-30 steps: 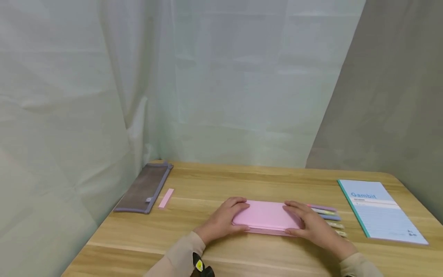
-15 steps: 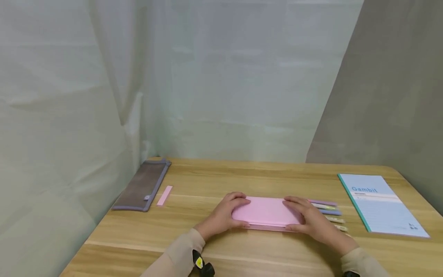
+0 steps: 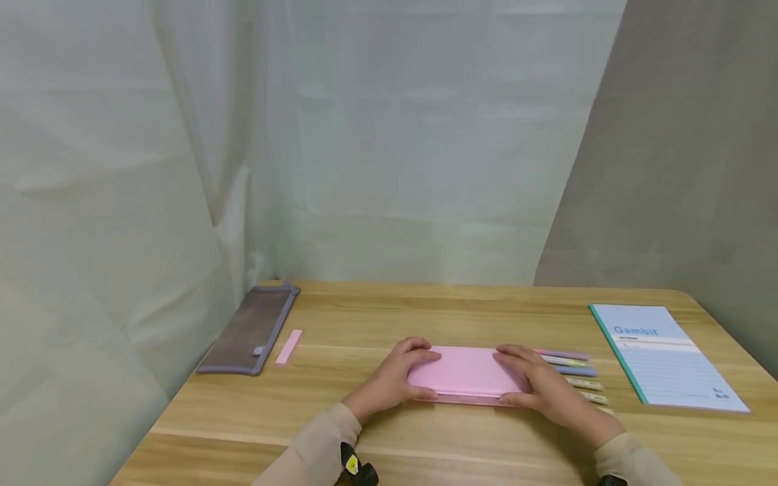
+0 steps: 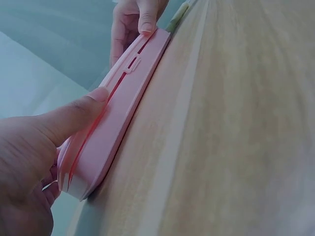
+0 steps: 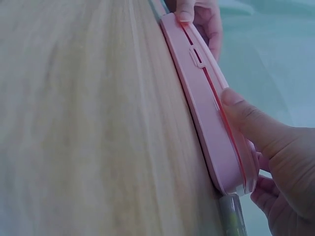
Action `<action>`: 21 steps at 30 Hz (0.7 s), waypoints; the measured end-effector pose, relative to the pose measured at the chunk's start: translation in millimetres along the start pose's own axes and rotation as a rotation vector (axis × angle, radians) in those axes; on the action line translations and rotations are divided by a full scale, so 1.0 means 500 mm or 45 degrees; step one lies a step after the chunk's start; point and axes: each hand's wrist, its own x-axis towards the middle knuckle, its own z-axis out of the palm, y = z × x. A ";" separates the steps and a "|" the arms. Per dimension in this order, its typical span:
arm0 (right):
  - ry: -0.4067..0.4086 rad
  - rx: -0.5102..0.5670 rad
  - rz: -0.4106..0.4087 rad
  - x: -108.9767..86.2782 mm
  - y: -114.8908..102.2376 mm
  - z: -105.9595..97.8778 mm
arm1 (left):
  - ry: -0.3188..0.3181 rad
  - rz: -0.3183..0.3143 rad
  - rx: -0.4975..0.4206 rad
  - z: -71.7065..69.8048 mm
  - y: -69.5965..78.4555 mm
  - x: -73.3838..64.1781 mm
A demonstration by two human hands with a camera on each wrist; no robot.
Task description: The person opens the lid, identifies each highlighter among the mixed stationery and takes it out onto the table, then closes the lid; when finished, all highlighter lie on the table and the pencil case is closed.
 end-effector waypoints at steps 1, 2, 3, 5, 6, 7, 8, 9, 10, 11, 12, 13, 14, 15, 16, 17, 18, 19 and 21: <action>-0.003 0.001 0.003 0.000 -0.001 0.001 | -0.002 -0.015 -0.006 0.001 0.000 -0.001; -0.008 0.002 0.008 0.000 -0.001 0.001 | -0.004 -0.026 -0.006 0.002 -0.001 -0.001; -0.017 0.004 0.017 0.000 -0.002 0.002 | -0.006 -0.037 -0.012 0.003 -0.002 -0.002; -0.031 0.002 0.036 -0.002 -0.004 0.002 | -0.010 -0.046 -0.010 0.006 -0.004 -0.004; -0.039 0.001 0.046 -0.002 -0.005 0.003 | -0.009 -0.041 -0.010 0.007 -0.006 -0.005; -0.047 0.000 0.056 -0.003 -0.006 0.003 | -0.005 -0.033 -0.007 0.009 -0.007 -0.006; -0.053 -0.006 0.063 -0.003 -0.007 0.002 | 0.001 -0.018 0.003 0.010 -0.009 -0.007; -0.056 -0.008 0.069 -0.003 -0.008 0.002 | 0.006 -0.004 0.006 0.011 -0.010 -0.007; -0.059 -0.008 0.074 -0.003 -0.009 0.001 | 0.012 0.009 0.013 0.011 -0.011 -0.007; -0.063 -0.005 0.080 -0.002 -0.010 0.000 | 0.017 0.019 0.018 0.011 -0.011 -0.007; -0.058 -0.007 0.077 -0.001 -0.010 0.000 | 0.019 0.022 0.023 0.010 -0.011 -0.006; -0.055 -0.005 0.078 0.000 -0.010 -0.001 | 0.022 0.024 0.027 0.009 -0.010 -0.005; -0.051 -0.005 0.079 0.001 -0.011 -0.002 | 0.025 0.026 0.031 0.008 -0.009 -0.005; -0.046 -0.002 0.080 0.002 -0.011 -0.002 | 0.023 0.022 0.030 0.007 -0.008 -0.004; -0.042 -0.002 0.082 0.002 -0.011 -0.002 | 0.022 0.017 0.035 0.007 -0.007 -0.003; -0.037 -0.004 0.081 0.002 -0.011 -0.002 | 0.022 0.017 0.036 0.007 -0.006 -0.003; -0.030 -0.004 0.080 0.002 -0.011 -0.001 | 0.021 0.014 0.038 0.008 -0.005 -0.003; -0.031 0.001 0.085 0.000 -0.011 0.000 | 0.018 0.007 0.038 0.009 -0.005 -0.003; -0.029 -0.005 0.086 -0.003 -0.012 0.001 | 0.011 -0.009 0.031 0.011 -0.003 -0.004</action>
